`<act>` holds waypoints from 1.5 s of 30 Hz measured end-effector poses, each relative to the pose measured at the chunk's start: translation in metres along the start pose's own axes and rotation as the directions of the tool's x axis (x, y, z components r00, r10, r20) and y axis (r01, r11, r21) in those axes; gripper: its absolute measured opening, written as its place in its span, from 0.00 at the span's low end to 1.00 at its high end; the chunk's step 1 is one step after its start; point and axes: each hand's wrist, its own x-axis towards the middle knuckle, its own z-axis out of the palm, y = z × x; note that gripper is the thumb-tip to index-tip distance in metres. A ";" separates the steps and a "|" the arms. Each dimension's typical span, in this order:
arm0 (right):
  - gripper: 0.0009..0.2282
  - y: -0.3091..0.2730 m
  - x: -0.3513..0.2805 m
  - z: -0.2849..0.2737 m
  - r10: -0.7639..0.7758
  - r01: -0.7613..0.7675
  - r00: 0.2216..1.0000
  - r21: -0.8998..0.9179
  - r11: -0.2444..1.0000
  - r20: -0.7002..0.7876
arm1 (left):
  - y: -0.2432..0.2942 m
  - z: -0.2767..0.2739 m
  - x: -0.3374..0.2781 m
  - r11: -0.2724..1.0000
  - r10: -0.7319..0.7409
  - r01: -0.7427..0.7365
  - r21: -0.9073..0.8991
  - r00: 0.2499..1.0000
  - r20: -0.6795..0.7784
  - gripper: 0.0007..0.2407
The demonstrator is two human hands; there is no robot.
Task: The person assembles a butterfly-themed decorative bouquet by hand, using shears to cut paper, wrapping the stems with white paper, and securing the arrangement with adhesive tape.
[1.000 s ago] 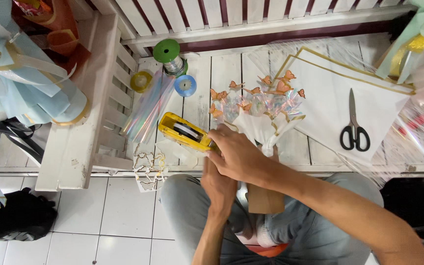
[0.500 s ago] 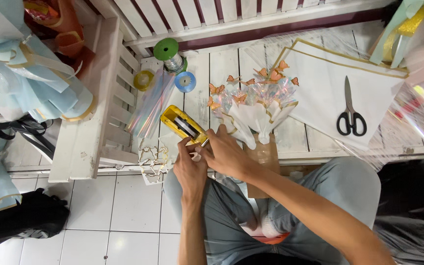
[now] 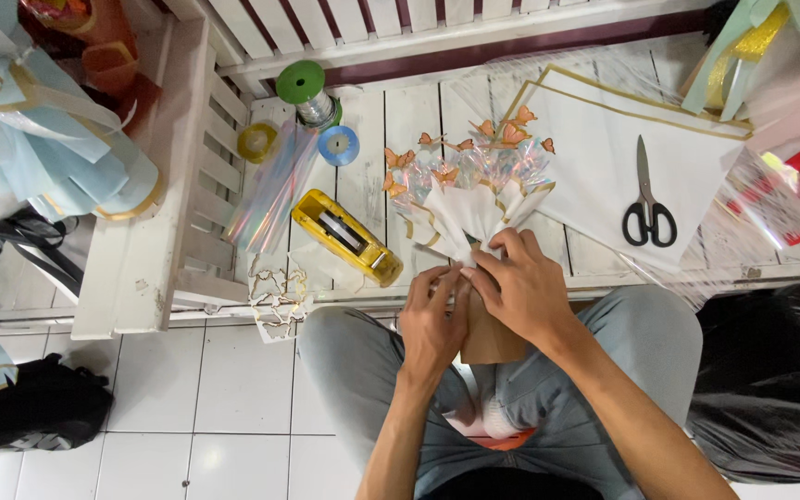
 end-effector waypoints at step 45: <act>0.13 -0.086 0.084 0.106 0.092 -0.392 0.833 0.465 0.794 0.545 | -0.058 -0.073 0.027 0.897 -0.285 0.287 0.336 0.957 -0.056 0.16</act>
